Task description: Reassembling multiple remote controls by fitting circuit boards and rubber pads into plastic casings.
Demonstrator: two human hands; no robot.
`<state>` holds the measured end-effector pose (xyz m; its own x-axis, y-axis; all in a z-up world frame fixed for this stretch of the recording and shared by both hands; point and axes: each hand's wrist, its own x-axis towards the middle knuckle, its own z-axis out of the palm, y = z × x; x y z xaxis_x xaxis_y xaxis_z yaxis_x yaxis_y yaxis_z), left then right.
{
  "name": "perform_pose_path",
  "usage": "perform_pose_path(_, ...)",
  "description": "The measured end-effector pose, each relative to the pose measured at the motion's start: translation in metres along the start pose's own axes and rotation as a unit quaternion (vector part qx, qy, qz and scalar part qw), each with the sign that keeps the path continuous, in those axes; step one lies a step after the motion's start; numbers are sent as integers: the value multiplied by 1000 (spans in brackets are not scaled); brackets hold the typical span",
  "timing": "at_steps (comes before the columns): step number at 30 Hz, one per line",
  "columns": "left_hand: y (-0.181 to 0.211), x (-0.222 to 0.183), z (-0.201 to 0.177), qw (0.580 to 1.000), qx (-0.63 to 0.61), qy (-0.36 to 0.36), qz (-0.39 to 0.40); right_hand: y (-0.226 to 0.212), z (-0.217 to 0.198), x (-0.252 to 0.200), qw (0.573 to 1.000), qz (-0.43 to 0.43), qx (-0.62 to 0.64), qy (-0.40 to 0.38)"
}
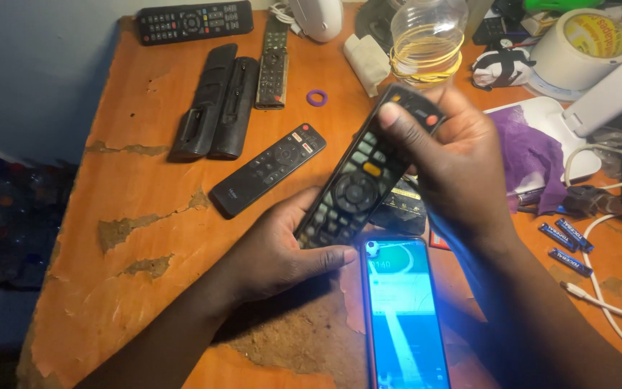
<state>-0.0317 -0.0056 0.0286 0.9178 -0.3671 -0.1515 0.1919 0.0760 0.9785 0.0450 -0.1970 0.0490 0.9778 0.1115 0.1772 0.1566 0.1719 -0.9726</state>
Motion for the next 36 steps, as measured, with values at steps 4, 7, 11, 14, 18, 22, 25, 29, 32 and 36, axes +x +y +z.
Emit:
perform_pose_path(4, 19, -1, 7, 977, 186, 95, -31, -4, -3, 3, 999, -34, -27, 9)
perform_pose_path(7, 28, -3, 10, 974, 171, 127, -72, -6, -2, 3, 996, -61, -58, 0)
perform_pose_path(11, 29, -3, 7, 966, 209, 129, -85, -4, -6, 3, 986, -83, -144, -1)
perform_pose_path(14, 23, 0, 4, 969, 202, 120, -71, -3, -9, 3, 982, -103, -157, -8)
perform_pose_path(18, 19, 0, 2, 974, 194, 110, -38, -2, -12, 2, 971, -142, -191, -17)
perform_pose_path(22, 22, -1, 0, 970, 216, 108, -25, -1, -12, 0, 975, -142, -172, -20)
perform_pose_path(25, 21, 0, -2, 962, 249, 108, -8, 0, -12, 1, 972, -149, -181, -14)
perform_pose_path(29, 19, 0, -4, 963, 247, 109, 18, -1, -11, 0, 978, -138, -155, -27)
perform_pose_path(32, 15, 1, -5, 968, 220, 107, 47, -2, -7, 0, 982, -134, -126, -53)
perform_pose_path(36, 25, -2, -4, 958, 259, 126, 14, -3, -4, -1, 987, -93, -78, -107)
